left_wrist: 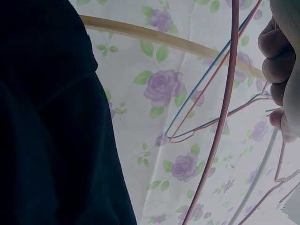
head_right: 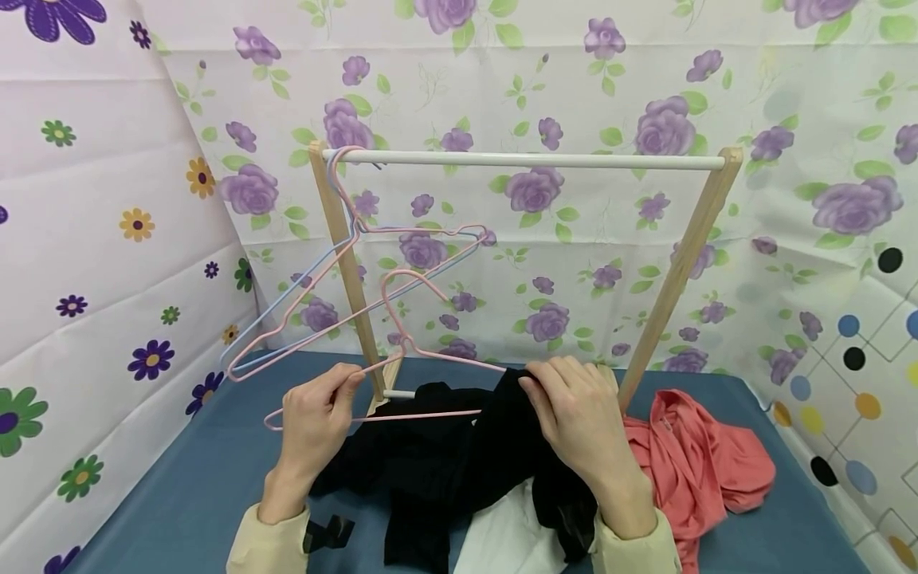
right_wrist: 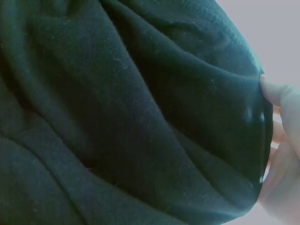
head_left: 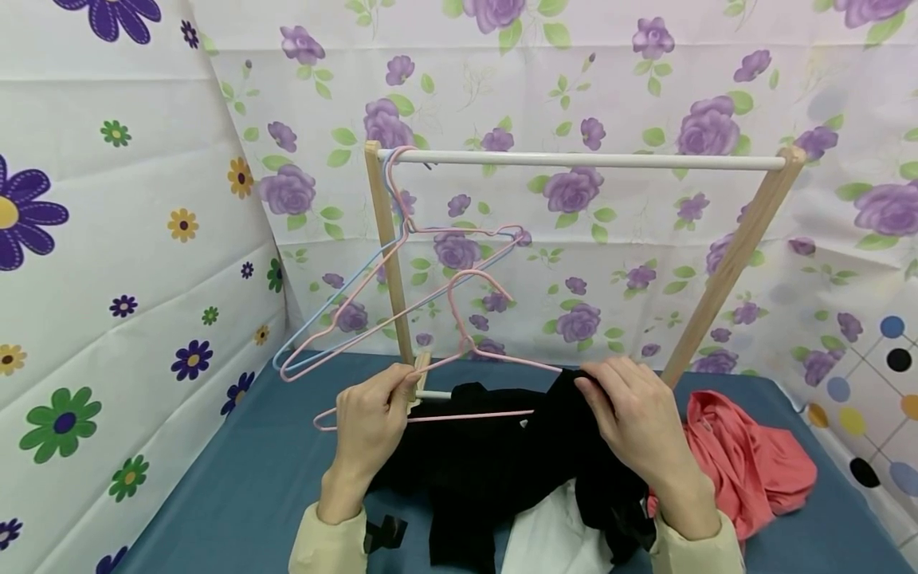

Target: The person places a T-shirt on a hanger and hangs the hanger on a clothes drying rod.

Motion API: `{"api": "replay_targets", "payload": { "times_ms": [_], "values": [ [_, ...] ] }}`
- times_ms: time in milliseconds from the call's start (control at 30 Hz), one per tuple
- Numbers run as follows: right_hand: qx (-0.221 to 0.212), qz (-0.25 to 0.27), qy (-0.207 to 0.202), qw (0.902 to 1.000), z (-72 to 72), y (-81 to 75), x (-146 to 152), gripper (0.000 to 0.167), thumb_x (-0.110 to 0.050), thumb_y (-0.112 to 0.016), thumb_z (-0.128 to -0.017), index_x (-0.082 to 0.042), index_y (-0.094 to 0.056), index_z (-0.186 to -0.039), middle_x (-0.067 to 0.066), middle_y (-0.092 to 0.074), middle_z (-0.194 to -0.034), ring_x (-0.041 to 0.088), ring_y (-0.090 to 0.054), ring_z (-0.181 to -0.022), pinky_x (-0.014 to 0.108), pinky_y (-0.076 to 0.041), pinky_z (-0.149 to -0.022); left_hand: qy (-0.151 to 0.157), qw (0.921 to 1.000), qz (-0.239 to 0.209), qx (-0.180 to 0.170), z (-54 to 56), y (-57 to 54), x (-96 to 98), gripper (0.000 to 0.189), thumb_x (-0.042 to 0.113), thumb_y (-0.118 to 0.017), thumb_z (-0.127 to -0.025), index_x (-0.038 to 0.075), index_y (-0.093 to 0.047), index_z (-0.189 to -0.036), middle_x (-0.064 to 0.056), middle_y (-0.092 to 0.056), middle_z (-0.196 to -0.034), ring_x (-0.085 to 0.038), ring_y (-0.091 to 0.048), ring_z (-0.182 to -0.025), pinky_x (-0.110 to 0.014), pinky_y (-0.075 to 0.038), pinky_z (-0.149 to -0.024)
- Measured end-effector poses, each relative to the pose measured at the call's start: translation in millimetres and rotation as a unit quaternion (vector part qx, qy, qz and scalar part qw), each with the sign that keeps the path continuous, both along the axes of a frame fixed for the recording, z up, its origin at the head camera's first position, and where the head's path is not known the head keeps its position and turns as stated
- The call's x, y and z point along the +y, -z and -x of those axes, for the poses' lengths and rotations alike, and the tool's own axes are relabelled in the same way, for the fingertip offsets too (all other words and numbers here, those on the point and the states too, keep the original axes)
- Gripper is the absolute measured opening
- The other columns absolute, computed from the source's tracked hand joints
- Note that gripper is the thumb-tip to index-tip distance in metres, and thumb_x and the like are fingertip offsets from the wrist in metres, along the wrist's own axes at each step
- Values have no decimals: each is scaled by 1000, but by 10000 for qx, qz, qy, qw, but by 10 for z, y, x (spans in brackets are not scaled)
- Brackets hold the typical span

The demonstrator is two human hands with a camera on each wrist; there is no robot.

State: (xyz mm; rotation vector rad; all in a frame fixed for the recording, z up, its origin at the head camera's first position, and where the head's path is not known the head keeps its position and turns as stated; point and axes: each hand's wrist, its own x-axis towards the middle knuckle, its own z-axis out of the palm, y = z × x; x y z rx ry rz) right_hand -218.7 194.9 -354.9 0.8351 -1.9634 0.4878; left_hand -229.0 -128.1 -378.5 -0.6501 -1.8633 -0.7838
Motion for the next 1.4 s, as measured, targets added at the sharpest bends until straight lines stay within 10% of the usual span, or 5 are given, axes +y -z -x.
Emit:
{"api": "replay_targets", "payload": {
  "times_ms": [1400],
  "values": [
    [-31, 125, 102, 9999, -37, 3, -131, 39, -36, -44, -106, -5, -68, -99, 2, -60, -82, 20, -57, -71, 39, -45, -64, 131, 9998, 98, -99, -16, 14, 87, 29, 31, -55, -101, 16, -63, -78, 9, -35, -53, -1, -20, -42, -18, -16, -41]
  ]
}}
